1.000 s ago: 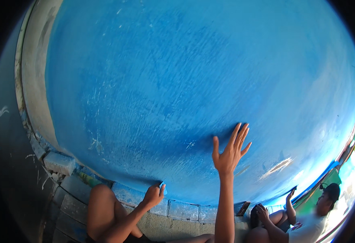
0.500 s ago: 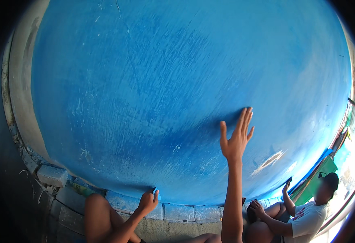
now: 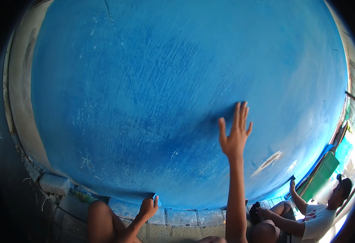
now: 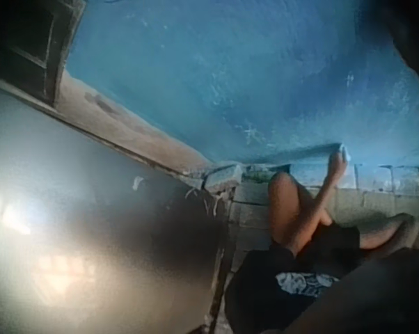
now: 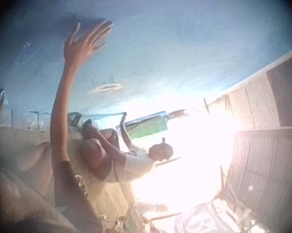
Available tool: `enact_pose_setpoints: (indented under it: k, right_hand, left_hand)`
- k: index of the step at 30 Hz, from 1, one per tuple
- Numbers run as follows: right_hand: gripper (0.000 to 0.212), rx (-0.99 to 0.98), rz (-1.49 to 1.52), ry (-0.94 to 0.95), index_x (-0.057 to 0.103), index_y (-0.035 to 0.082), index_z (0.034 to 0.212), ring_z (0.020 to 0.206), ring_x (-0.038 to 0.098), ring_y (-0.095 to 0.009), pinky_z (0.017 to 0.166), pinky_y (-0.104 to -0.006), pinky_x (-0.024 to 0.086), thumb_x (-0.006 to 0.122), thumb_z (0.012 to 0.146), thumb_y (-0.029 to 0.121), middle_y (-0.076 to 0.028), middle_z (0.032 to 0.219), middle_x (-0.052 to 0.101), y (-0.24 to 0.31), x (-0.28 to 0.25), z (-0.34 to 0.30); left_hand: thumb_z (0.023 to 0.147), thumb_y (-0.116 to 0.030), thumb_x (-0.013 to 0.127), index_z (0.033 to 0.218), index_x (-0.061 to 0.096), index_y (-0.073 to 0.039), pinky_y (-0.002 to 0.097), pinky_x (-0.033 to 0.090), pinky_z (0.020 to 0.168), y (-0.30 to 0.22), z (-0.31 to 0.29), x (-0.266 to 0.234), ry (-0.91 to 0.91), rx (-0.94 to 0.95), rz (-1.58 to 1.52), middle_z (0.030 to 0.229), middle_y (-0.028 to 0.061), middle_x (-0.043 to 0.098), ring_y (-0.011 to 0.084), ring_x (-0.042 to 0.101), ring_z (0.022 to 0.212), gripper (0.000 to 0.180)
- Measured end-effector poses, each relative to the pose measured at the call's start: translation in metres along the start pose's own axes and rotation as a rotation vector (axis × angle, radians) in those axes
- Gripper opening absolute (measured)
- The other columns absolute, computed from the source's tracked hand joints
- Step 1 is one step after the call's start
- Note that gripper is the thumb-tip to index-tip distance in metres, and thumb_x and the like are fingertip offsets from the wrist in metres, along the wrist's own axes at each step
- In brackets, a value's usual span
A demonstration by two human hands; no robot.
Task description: The person sands a blue wall with sandpaper and touches the surface by hand.
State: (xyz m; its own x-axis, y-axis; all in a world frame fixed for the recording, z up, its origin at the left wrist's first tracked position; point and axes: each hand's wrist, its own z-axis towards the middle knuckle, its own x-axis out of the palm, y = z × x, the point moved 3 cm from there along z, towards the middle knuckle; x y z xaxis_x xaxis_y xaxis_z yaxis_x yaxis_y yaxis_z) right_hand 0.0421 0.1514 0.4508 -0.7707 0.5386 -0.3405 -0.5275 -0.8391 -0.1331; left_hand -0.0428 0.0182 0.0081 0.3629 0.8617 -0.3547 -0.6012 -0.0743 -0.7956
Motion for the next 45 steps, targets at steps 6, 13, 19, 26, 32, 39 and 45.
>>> enact_pose_setpoints:
  k: [6,13,19,26,32,39,45]
  right_hand:
    - [0.083,-0.204,0.084,0.157,0.026,0.001,0.151,0.147,0.019,-0.034,0.115,-0.0595,0.002,0.054,0.092,0.053,-0.022,0.157,0.023,0.059,0.022,-0.085]
    - [0.073,-0.228,0.109,0.269,0.035,0.013,0.149,0.146,0.022,-0.035,0.114,-0.0615,0.001,0.058,0.090,0.050,-0.021,0.156,0.026,0.038,0.039,-0.128]
    - [0.067,-0.166,0.206,0.200,0.038,0.019,0.149,0.147,0.018,-0.037,0.113,-0.0641,-0.001,0.062,0.090,0.042,-0.021,0.156,0.024,0.037,0.050,-0.139]
    - [0.065,-0.141,0.150,0.244,0.040,0.018,0.148,0.147,0.015,-0.037,0.113,-0.0632,-0.005,0.056,0.092,0.046,-0.022,0.157,0.021,0.017,0.056,-0.159]
    - [0.064,-0.132,0.173,0.248,0.038,0.018,0.149,0.148,0.012,-0.037,0.113,-0.0626,-0.004,0.054,0.093,0.045,-0.022,0.158,0.019,0.022,0.056,-0.170]
    - [0.070,0.069,0.270,0.491,0.026,0.015,0.153,0.148,0.006,-0.041,0.112,-0.0651,0.003,0.051,0.095,0.045,-0.023,0.159,0.010,0.029,0.044,-0.252]
    - [0.099,0.655,0.060,1.143,0.007,0.005,0.154,0.144,0.004,-0.052,0.106,-0.0726,0.013,0.054,0.087,0.061,-0.033,0.156,0.001,0.016,0.040,-0.440]
  left_hand:
    - [0.100,-0.026,0.046,0.060,0.054,0.005,0.0507,0.042,0.052,0.024,-0.008,0.024,0.148,-0.063,0.041,0.056,0.0275,0.053,0.0459,0.055,0.054,0.052]
    - [0.101,-0.024,0.045,0.067,0.054,0.005,0.0509,0.042,0.054,-0.020,0.015,-0.002,0.064,-0.073,-0.002,0.056,0.0260,0.052,0.0461,0.054,0.055,0.046]
    - [0.101,-0.022,0.044,0.075,0.057,0.005,0.0508,0.044,0.058,0.010,-0.006,0.012,0.099,0.030,0.105,0.067,0.0278,0.057,0.0460,0.056,0.062,0.040]
    - [0.101,-0.023,0.045,0.076,0.056,0.005,0.0507,0.044,0.057,-0.019,0.016,-0.002,-0.012,-0.013,-0.006,0.069,0.0280,0.058,0.0465,0.056,0.062,0.039]
    - [0.101,-0.022,0.046,0.077,0.056,0.005,0.0502,0.045,0.058,0.012,-0.002,0.011,0.133,-0.035,0.060,0.069,0.0274,0.057,0.0461,0.056,0.064,0.037]
    - [0.102,-0.022,0.044,0.080,0.055,0.004,0.0497,0.044,0.058,0.005,0.000,0.006,-0.045,-0.002,-0.022,0.069,0.0269,0.056,0.0449,0.056,0.063,0.036]
    - [0.102,-0.021,0.043,0.086,0.056,0.004,0.0496,0.044,0.062,0.009,-0.003,0.012,0.175,-0.103,0.061,0.074,0.0267,0.057,0.0455,0.056,0.068,0.032]
